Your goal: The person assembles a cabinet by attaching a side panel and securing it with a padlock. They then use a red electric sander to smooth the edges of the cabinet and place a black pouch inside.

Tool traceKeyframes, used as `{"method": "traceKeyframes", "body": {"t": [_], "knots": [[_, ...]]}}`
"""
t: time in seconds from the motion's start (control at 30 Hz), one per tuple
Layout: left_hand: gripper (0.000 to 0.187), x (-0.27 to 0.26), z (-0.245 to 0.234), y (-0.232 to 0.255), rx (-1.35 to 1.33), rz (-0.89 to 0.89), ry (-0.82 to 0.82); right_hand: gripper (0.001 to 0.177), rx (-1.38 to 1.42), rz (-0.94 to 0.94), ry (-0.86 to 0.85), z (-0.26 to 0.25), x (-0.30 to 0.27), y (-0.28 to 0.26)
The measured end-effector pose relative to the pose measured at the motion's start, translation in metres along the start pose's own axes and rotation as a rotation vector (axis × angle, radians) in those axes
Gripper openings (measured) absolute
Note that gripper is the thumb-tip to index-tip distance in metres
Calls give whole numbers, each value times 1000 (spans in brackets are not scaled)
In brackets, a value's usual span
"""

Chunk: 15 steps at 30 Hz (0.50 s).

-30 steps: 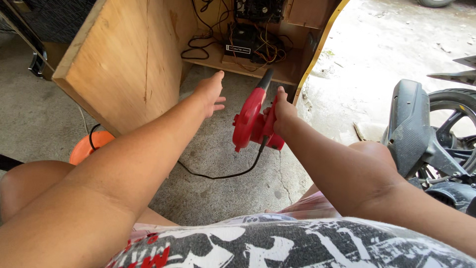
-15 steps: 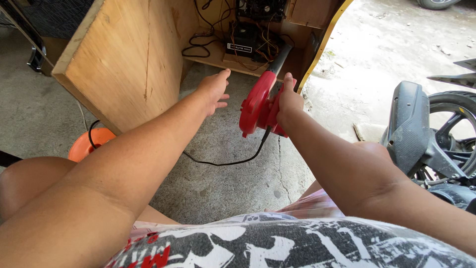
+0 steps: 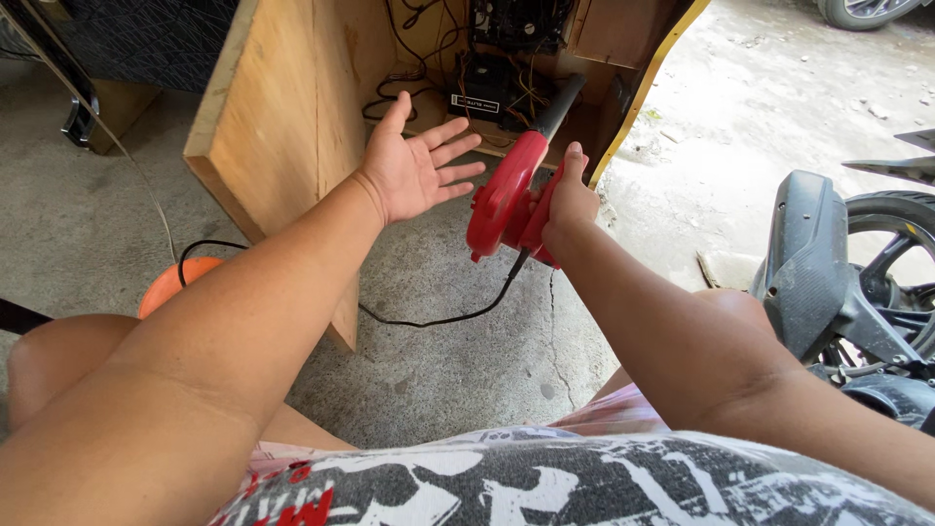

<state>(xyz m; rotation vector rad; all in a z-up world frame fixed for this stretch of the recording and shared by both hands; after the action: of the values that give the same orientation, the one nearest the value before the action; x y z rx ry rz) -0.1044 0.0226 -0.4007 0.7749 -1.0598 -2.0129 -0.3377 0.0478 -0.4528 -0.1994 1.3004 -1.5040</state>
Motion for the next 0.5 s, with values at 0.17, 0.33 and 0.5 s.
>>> {"method": "traceKeyframes", "body": {"t": [0.17, 0.33, 0.5], "knots": [[102, -8, 4, 10, -154, 70, -64, 68, -30, 49, 39, -1, 1, -6], [101, -7, -4, 8, -115, 76, 4, 62, -53, 137, -105, 5, 8, 1], [100, -9, -8, 8, -132, 72, 30, 58, -164, 141, -305, 20, 2, 14]]}}
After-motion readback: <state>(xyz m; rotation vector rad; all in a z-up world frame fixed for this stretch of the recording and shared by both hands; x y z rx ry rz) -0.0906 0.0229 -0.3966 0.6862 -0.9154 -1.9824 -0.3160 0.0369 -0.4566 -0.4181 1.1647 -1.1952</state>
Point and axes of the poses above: each hand's wrist, its own x-axis towards the middle knuckle, its own z-axis out of the palm, y = z × x, the point moved 6 cm from there along x, towards the middle knuckle, and after that the axes turned 10 degrees about x, right-handed, at the moved point
